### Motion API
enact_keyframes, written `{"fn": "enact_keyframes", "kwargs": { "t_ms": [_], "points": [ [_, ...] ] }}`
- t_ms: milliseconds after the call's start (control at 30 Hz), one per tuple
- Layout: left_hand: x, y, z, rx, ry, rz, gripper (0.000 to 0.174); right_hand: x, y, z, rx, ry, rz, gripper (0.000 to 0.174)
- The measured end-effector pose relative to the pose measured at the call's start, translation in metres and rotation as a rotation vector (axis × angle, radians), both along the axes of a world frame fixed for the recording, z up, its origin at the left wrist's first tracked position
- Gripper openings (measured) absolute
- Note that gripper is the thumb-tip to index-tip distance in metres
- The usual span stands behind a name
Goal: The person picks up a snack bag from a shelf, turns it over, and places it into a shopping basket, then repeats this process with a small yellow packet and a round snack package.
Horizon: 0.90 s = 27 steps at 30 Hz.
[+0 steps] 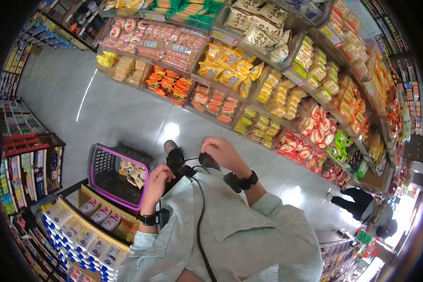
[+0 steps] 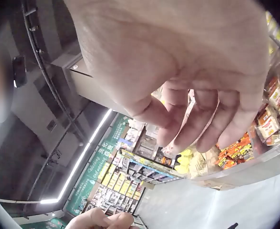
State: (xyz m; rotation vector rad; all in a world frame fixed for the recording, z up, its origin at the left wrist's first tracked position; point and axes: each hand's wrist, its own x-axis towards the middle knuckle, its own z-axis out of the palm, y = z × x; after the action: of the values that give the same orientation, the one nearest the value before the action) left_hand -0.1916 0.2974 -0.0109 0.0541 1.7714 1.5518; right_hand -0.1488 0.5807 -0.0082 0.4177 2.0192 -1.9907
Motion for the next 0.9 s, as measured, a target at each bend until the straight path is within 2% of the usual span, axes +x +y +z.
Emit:
{"fn": "enact_keyframes", "kwargs": {
  "t_ms": [200,267,300,367,400,533,633,767,900],
  "points": [
    [-0.068,-0.04,-0.011,0.126,0.007,-0.023,0.018,-0.023,-0.042,0.025,0.161,0.027,-0.138,0.014],
    [-0.09,-0.048,-0.015,0.18,-0.047,0.019,0.022,-0.031,-0.052,0.034,0.032,0.036,-0.233,0.013],
    [-0.104,-0.048,-0.016,0.194,-0.047,0.01,0.022,-0.036,-0.052,0.037,0.046,0.038,-0.24,0.013],
    [-0.129,-0.05,-0.015,0.072,0.035,-0.076,0.025,-0.032,-0.051,0.042,0.168,0.07,-0.278,0.013],
    [-0.14,-0.047,-0.014,0.121,-0.039,-0.081,0.028,-0.03,-0.049,0.045,0.183,0.064,-0.313,0.011],
    [-0.164,-0.025,-0.002,0.15,-0.01,-0.165,0.028,-0.025,-0.039,0.041,0.109,0.055,-0.469,0.011],
    [-0.171,-0.002,-0.004,0.085,-0.035,-0.219,0.028,-0.029,-0.022,0.031,0.126,0.069,-0.478,0.012],
    [-0.176,0.04,0.001,0.024,-0.034,-0.283,0.031,-0.044,0.02,0.022,0.121,0.064,-0.505,0.012],
    [-0.194,0.1,0.015,0.022,0.117,-0.305,0.035,-0.064,0.078,0.033,0.107,0.148,-0.545,0.013]
  ]
}}
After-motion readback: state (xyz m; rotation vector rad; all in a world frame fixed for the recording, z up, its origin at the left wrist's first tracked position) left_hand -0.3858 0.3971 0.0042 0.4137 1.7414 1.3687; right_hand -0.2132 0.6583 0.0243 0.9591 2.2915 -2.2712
